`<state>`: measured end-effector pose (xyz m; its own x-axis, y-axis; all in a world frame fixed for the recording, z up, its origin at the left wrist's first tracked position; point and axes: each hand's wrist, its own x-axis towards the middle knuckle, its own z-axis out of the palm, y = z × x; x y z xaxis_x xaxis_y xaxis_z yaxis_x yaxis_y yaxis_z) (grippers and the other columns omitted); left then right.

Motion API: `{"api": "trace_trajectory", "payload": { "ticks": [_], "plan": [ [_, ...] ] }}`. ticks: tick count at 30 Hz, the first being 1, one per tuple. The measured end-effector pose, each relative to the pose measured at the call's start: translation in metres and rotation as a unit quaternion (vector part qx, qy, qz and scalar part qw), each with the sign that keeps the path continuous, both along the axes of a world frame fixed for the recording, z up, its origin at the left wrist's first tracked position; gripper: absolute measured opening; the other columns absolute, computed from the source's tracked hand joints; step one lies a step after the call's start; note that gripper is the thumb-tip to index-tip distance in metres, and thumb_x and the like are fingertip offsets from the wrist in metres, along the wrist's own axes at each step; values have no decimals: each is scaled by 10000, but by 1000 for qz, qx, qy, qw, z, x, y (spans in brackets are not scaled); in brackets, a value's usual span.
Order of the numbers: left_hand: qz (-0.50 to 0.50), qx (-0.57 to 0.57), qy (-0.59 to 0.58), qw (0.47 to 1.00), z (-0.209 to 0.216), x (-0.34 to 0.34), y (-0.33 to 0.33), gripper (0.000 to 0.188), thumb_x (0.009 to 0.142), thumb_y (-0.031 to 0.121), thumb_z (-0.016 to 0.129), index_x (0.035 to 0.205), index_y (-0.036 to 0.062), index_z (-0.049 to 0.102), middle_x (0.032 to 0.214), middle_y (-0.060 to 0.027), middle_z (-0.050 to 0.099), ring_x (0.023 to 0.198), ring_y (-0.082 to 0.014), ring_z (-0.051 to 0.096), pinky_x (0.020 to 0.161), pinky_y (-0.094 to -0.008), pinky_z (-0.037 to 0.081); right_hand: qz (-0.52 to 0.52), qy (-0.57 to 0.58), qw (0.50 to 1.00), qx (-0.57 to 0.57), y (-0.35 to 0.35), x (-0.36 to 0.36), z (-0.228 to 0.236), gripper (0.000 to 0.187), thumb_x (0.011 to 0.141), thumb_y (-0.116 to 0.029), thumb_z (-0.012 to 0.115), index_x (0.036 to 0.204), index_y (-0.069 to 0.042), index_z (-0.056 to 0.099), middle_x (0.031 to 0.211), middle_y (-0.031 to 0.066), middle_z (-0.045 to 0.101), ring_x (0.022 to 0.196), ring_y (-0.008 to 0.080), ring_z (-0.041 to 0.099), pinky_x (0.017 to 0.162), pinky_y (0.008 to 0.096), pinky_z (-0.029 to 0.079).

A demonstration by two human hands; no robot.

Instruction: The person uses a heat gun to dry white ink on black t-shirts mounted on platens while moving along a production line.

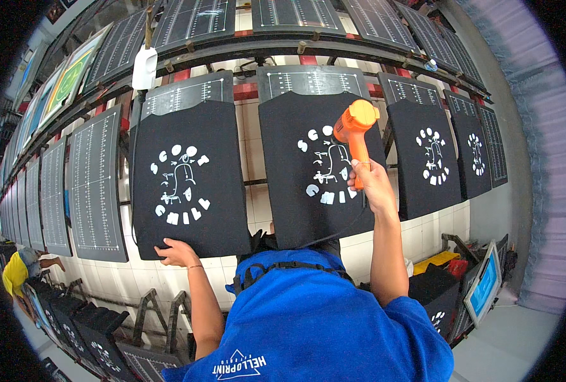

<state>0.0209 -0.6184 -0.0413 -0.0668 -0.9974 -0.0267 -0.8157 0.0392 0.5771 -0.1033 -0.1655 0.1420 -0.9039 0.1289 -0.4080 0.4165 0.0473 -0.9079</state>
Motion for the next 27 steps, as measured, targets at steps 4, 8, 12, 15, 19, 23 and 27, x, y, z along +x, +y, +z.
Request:
{"api": "trace_trajectory", "payload": {
  "ticks": [4,8,12,15,19,23,27],
  "plan": [
    [2,6,21,1000,-4,2,-2,591,973,384,423,1441,46,292,1384,-368,214,1113,-477,510,928,-512,442,61,-50,996,-49,7,15,12,268,910,-299,613,961,-39,567,698,12,565,601,106,578,530,235,474],
    [3,1,36,999,-7,4,-3,587,971,398,440,1437,65,316,1386,-388,204,1093,-482,526,942,-509,430,53,-77,996,-12,13,45,25,243,922,-283,596,948,-43,565,702,20,567,582,108,564,536,243,475],
    [0,8,46,999,1,1,3,580,970,395,445,1427,58,329,1370,-396,225,1077,-478,533,929,-505,438,-22,-51,997,56,11,66,18,262,916,-279,604,978,-27,567,711,24,568,588,109,576,529,238,479],
    [7,-10,34,999,-1,1,1,576,970,393,444,1421,52,334,1354,-395,248,1061,-478,537,921,-509,440,-49,-66,996,31,22,68,23,256,915,-282,605,947,-33,560,714,22,564,582,109,574,528,240,485],
    [6,-13,25,1000,-6,3,-3,573,971,387,443,1419,48,333,1345,-391,258,1061,-482,531,917,-512,441,-26,-61,997,34,27,70,17,267,910,-291,611,939,-31,558,713,22,563,582,106,574,527,238,483],
    [5,-5,32,999,1,1,1,572,971,383,441,1420,47,330,1350,-386,253,1065,-483,525,916,-512,440,-32,-59,997,24,27,70,17,273,909,-292,614,954,-29,559,713,20,563,582,106,574,528,236,481],
    [4,-12,31,999,-2,1,0,573,972,382,437,1424,47,326,1356,-379,249,1062,-482,526,918,-511,439,-28,-63,998,12,26,71,20,281,908,-291,623,971,-24,565,713,19,563,584,108,576,532,235,481]
  ]
}}
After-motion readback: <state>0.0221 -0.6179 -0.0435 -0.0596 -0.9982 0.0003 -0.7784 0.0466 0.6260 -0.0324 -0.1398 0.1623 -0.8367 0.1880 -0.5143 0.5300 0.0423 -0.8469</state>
